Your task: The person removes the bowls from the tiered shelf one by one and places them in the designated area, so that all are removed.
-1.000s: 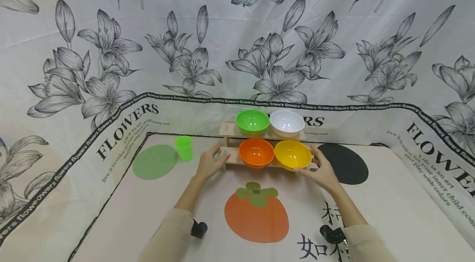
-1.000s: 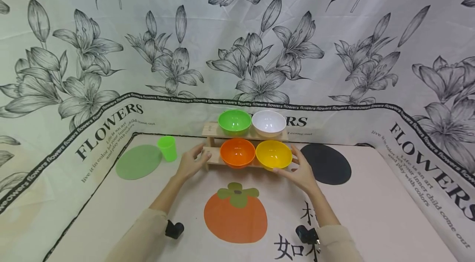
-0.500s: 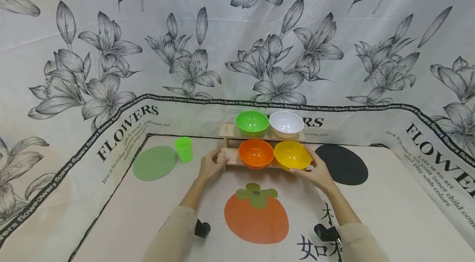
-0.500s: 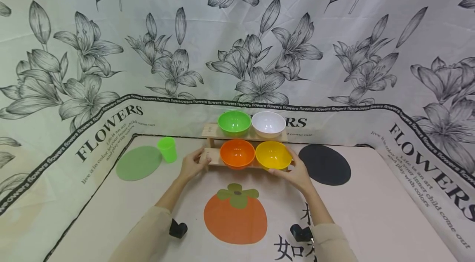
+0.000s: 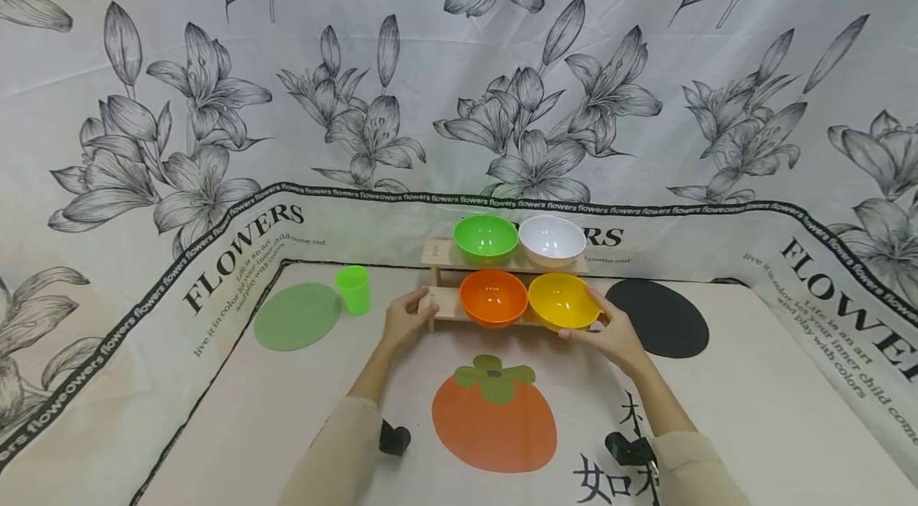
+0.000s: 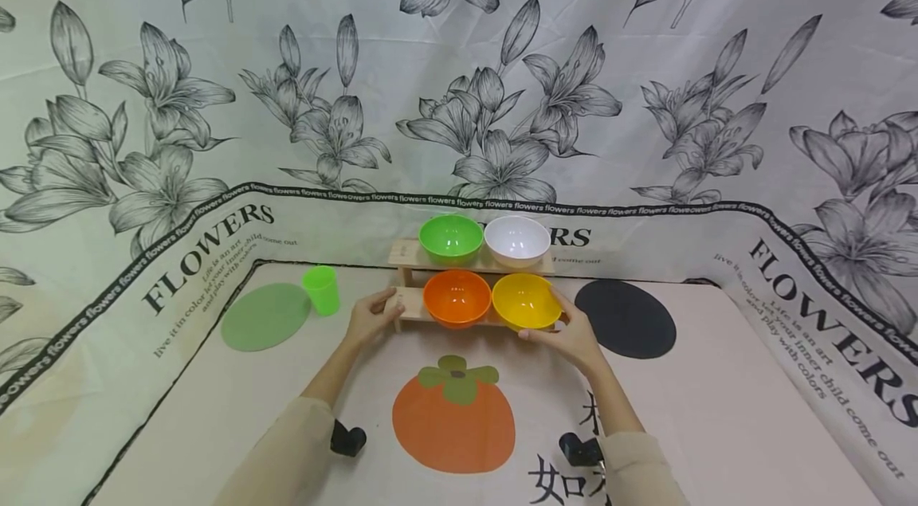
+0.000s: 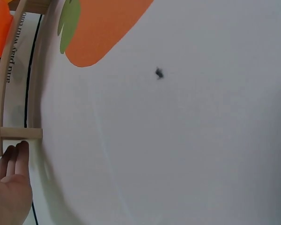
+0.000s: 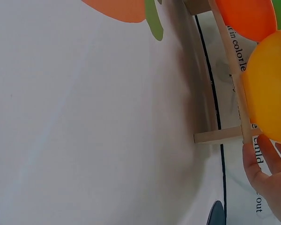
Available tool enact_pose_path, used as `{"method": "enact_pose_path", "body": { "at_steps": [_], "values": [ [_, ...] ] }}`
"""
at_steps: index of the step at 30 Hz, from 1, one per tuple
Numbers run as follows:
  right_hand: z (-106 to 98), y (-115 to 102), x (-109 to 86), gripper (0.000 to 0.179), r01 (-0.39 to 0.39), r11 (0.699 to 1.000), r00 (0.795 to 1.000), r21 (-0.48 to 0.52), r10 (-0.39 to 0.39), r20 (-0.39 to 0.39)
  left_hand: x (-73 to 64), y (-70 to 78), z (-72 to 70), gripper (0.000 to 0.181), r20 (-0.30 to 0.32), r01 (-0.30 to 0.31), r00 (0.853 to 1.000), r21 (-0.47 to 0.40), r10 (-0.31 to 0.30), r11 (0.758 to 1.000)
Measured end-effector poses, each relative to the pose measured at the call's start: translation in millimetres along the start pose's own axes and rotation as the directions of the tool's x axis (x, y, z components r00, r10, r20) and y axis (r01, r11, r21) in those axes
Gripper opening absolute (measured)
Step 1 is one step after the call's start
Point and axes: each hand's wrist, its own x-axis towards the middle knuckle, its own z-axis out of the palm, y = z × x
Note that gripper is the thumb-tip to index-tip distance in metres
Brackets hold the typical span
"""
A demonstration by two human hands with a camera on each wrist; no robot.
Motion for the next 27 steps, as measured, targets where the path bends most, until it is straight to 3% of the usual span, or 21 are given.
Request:
{"method": "enact_pose_path", "body": {
  "at_steps": [4, 11, 16, 20, 23, 27],
  "values": [
    [1.8, 1.9, -2.3, 0.095, -0.005, 1.0, 0.999, 0.011, 0.005, -0.04, 0.8, -0.9, 0.3, 0.046, 0.008, 0.038, 0.999, -0.023, -0.038, 0.999],
    [2.4, 4.2, -11.1, 0.092, 0.016, 1.0, 0.996, 0.015, -0.015, -0.085, -3.6, 4.1, -0.2, 0.049, 0.021, 0.036, 0.999, -0.066, -0.035, 0.997],
    [-1.3, 4.4, -23.2, 0.09, 0.034, 0.999, 0.994, 0.008, -0.032, -0.106, -10.8, 22.9, -3.2, 0.049, 0.051, 0.058, 0.997, -0.106, -0.053, 0.993],
    [-3.6, 1.8, -33.5, 0.091, 0.013, 1.0, 0.996, 0.01, -0.012, -0.088, -15.2, 36.0, -4.9, 0.048, 0.054, 0.05, 0.998, -0.088, -0.045, 0.995],
    [-3.8, 1.6, -39.9, 0.09, -0.007, 1.0, 0.998, 0.008, 0.007, -0.069, -14.0, 32.4, -4.0, 0.047, 0.042, 0.053, 0.998, -0.078, -0.05, 0.996],
    [-3.2, -0.9, -49.1, 0.092, -0.005, 0.999, 0.999, 0.047, 0.006, -0.04, -8.8, 16.0, -1.5, 0.048, 0.026, 0.088, 0.996, -0.078, -0.086, 0.993]
  ]
}}
